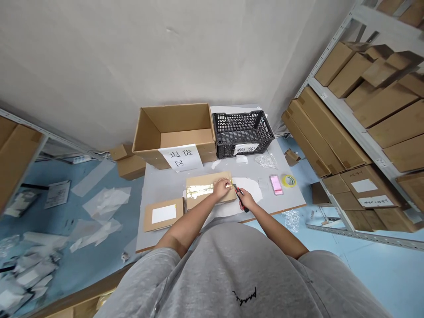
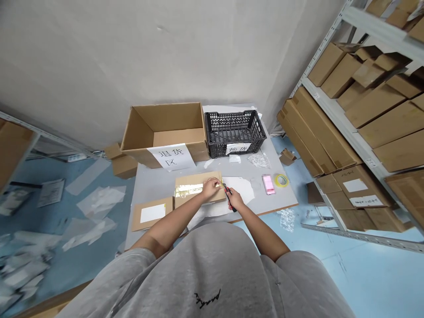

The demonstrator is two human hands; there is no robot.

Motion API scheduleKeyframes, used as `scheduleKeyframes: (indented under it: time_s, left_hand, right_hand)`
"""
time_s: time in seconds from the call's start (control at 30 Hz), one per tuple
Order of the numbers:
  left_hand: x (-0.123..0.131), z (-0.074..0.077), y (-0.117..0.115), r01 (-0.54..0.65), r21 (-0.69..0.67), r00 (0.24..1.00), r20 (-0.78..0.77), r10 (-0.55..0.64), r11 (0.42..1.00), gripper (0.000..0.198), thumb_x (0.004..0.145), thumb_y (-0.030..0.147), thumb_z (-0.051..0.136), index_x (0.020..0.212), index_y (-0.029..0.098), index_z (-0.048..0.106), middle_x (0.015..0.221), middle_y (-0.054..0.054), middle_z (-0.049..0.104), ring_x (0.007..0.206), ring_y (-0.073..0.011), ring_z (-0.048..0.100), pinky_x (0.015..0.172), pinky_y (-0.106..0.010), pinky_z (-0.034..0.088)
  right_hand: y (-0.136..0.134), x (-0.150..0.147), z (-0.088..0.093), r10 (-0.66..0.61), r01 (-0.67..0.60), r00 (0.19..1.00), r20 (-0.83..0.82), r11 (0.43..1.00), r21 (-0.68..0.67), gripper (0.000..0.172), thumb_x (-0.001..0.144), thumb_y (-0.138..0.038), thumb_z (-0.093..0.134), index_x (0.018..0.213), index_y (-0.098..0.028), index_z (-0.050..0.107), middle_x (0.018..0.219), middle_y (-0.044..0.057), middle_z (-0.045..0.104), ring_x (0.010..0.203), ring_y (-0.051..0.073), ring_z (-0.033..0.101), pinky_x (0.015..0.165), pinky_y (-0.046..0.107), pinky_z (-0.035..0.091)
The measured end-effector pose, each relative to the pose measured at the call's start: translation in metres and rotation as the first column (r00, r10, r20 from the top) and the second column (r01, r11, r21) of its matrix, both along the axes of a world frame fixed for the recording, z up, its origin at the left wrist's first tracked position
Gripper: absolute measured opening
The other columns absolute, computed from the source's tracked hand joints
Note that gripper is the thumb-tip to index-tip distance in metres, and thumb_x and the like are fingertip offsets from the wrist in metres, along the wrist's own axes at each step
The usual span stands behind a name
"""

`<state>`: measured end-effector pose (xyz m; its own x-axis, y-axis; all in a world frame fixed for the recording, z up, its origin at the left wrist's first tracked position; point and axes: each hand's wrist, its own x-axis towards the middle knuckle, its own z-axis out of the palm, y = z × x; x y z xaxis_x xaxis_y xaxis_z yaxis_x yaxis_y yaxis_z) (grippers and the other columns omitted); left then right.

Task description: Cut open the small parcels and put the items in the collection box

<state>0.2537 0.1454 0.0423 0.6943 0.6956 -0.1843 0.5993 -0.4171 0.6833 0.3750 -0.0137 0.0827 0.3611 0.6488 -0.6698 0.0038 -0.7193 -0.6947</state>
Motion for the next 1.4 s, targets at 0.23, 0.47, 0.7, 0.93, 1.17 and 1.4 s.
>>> scheduleKeyframes:
  time_s: [0.23,0.47,0.7,0.93,1.17,1.4]
  left_hand:
    - [-0.003,0.000,-0.003,0.002,-0.014,0.999,0.038,-0.002,1.000,0.008,0.088,0.030,0.078,0.094,0.025,0.077,0.106,-0.005,0.078,0.117,-0.0290,0.066,0.106,-0.041,0.040]
    - [0.000,0.003,-0.002,0.019,-0.015,0.999,-0.029,-0.019,1.000,0.007,0.089,0.028,0.077,0.093,0.022,0.076,0.110,-0.008,0.079,0.122,-0.0307,0.065,0.102,-0.042,0.040]
    - [0.005,0.005,-0.002,0.036,-0.005,0.998,-0.047,-0.036,0.999,0.008,0.092,0.030,0.075,0.090,0.022,0.074,0.112,-0.010,0.078,0.126,-0.0334,0.062,0.102,-0.044,0.040]
    - [-0.001,-0.001,-0.007,-0.010,-0.041,0.999,0.052,0.012,0.999,0.007,0.090,0.030,0.075,0.088,0.023,0.076,0.104,-0.006,0.077,0.114,-0.0281,0.065,0.105,-0.042,0.039]
    - [-0.002,0.003,-0.006,0.013,-0.026,0.997,0.072,-0.011,1.000,0.007,0.091,0.029,0.074,0.088,0.023,0.076,0.102,-0.006,0.075,0.110,-0.0261,0.065,0.103,-0.039,0.041]
    - [-0.014,0.016,-0.011,-0.014,0.046,0.997,0.073,0.010,0.999,0.020,0.095,0.033,0.074,0.112,0.024,0.073,0.118,-0.009,0.072,0.122,-0.0296,0.060,0.110,-0.042,0.040]
  right_hand:
    - [0.000,-0.001,0.000,-0.019,0.018,1.000,-0.010,0.999,-0.034,0.036,0.112,-0.046,0.053,0.142,-0.026,0.058,0.051,-0.012,0.052,0.035,0.013,0.054,0.041,0.018,0.045]
    - [-0.003,-0.005,-0.004,-0.016,0.017,0.999,-0.031,1.000,0.025,0.035,0.113,-0.041,0.047,0.142,-0.025,0.057,0.050,-0.011,0.052,0.036,0.014,0.054,0.041,0.018,0.044]
    - [0.002,-0.007,-0.002,-0.066,0.066,0.995,-0.075,0.998,0.000,0.036,0.113,-0.048,0.050,0.141,-0.025,0.056,0.053,-0.011,0.053,0.037,0.015,0.053,0.042,0.021,0.046]
    - [-0.008,-0.013,-0.005,-0.072,0.074,0.992,-0.102,0.997,0.015,0.036,0.112,-0.053,0.049,0.136,-0.026,0.055,0.052,-0.011,0.053,0.037,0.014,0.054,0.043,0.019,0.047]
    - [-0.003,-0.015,-0.008,-0.068,0.070,0.996,-0.058,0.997,0.034,0.031,0.112,-0.039,0.044,0.137,-0.025,0.056,0.049,-0.011,0.052,0.036,0.016,0.053,0.040,0.019,0.044]
    - [-0.032,-0.003,-0.008,-0.017,0.016,0.996,-0.083,1.000,-0.018,0.038,0.108,-0.054,0.051,0.133,-0.026,0.056,0.051,-0.011,0.054,0.036,0.016,0.053,0.041,0.020,0.042]
